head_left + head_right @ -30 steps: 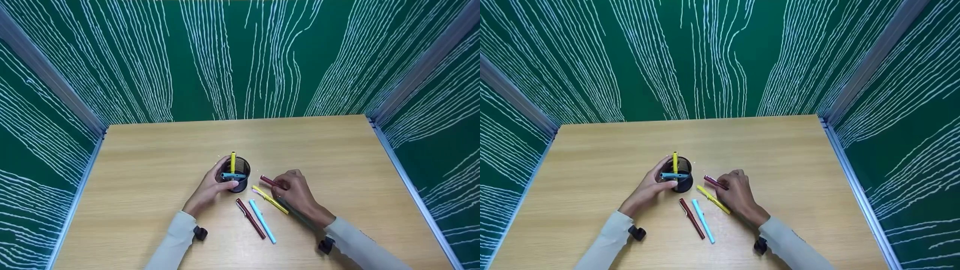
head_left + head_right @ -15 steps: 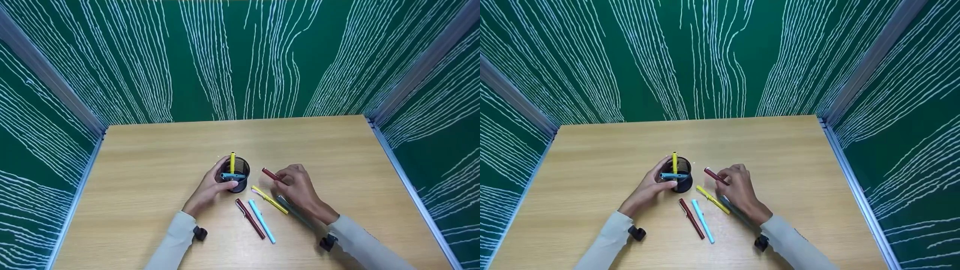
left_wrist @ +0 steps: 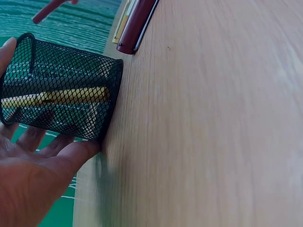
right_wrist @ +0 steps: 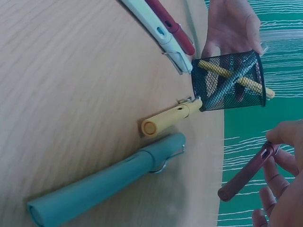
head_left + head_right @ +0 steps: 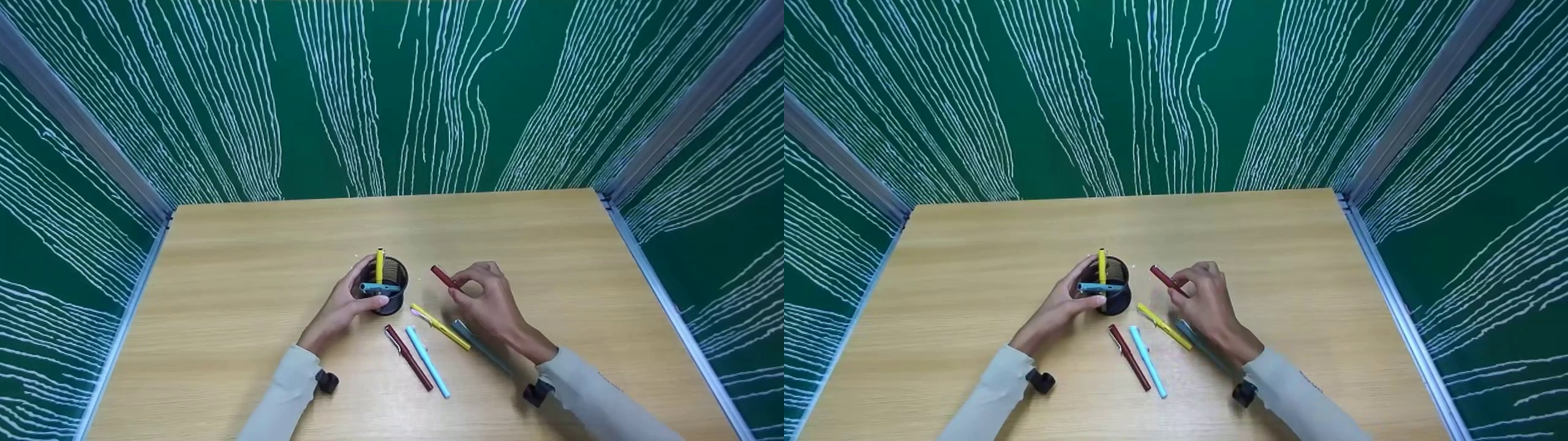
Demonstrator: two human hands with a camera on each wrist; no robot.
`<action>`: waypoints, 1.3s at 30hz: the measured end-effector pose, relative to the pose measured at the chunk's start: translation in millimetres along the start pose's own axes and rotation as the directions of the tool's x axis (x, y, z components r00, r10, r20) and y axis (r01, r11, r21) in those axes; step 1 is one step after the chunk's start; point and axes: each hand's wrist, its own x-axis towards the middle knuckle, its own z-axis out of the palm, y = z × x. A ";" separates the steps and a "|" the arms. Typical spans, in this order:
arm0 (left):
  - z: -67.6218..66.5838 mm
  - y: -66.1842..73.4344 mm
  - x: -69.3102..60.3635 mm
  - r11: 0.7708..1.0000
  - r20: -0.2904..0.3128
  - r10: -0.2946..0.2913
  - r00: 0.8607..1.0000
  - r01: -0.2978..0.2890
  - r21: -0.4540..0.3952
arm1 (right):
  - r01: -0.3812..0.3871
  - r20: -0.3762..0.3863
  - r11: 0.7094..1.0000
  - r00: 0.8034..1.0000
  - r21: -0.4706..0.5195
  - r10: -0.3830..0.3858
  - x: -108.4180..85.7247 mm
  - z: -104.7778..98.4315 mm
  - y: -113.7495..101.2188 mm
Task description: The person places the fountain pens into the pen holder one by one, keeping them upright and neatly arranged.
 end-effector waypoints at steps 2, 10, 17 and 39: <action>-0.2 0.2 0.0 1.000 -0.002 -0.001 1.000 0.001 0.002 | 0.015 -0.006 1.000 1.000 -0.001 -0.015 1.1 -0.8 -1.0; 0.1 0.2 0.9 1.000 -0.010 -0.008 1.000 0.008 0.006 | 0.028 -0.017 0.999 0.999 0.018 -0.027 4.2 -4.7 -6.2; 1.3 1.0 0.1 0.999 -0.004 -0.017 1.000 0.017 -0.049 | 0.074 -0.033 0.997 0.997 0.003 -0.074 6.7 -7.2 -12.5; 2.5 2.8 -1.7 0.998 -0.027 -0.058 0.998 0.059 0.031 | 0.042 -0.048 0.998 0.998 0.037 -0.040 14.8 -16.7 -33.1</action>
